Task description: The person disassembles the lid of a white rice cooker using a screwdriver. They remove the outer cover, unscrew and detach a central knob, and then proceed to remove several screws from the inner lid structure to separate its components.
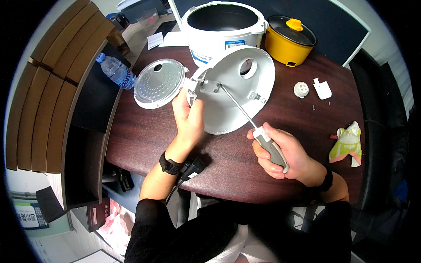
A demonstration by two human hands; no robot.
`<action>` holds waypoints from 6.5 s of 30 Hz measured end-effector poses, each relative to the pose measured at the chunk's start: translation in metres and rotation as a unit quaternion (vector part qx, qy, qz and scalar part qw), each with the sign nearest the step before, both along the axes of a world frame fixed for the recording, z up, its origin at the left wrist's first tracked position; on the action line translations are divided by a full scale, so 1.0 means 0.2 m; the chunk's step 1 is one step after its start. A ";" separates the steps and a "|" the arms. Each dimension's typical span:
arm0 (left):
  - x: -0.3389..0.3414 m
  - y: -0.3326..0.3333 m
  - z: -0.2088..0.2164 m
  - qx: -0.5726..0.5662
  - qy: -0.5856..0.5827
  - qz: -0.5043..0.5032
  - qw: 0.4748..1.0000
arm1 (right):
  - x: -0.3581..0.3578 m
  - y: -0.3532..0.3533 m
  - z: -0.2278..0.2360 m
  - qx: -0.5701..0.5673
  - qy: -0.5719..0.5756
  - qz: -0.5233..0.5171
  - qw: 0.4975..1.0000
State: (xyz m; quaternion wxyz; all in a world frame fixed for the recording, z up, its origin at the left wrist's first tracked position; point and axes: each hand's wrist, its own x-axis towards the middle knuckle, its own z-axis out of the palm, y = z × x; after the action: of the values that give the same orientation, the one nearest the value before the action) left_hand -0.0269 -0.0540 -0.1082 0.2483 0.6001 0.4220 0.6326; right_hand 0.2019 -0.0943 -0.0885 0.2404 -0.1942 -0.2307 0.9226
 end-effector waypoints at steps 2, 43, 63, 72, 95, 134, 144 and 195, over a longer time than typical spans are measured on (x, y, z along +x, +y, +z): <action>0.00 0.00 0.00 -0.001 -0.004 -0.001 1.000 | 0.00 0.00 0.00 -0.001 0.002 0.000 1.000; 0.00 0.00 -0.01 -0.022 -0.004 -0.005 1.000 | 0.04 0.09 0.20 0.650 -0.462 -0.092 0.597; -0.02 0.00 -0.05 -0.013 -0.029 0.019 0.999 | 0.01 0.05 0.14 0.073 -0.154 -0.013 0.985; 0.00 -0.02 0.00 -0.006 -0.015 0.011 1.000 | -0.02 0.05 0.22 0.357 -0.344 -0.004 0.869; -0.04 0.03 -0.03 -0.008 -0.049 -0.001 0.999 | 0.09 0.09 0.09 0.463 -0.426 -0.144 0.764; -0.04 0.04 -0.02 0.006 -0.063 -0.001 0.998 | 0.18 0.11 0.20 0.688 -0.518 -0.125 0.493; -0.04 0.03 -0.01 -0.018 -0.065 -0.006 0.998 | 0.35 0.05 -0.10 0.660 -0.577 0.053 0.478; -0.05 0.03 -0.03 -0.027 -0.082 -0.016 0.996 | 0.64 0.40 -0.03 0.621 -0.677 0.029 0.395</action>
State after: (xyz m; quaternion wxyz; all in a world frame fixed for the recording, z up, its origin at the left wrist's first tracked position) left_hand -0.0363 -0.0487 -0.1142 0.3083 0.5459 0.4071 0.6643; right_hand 0.3303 -0.0146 -0.0945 0.0323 -0.5450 -0.8323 0.0964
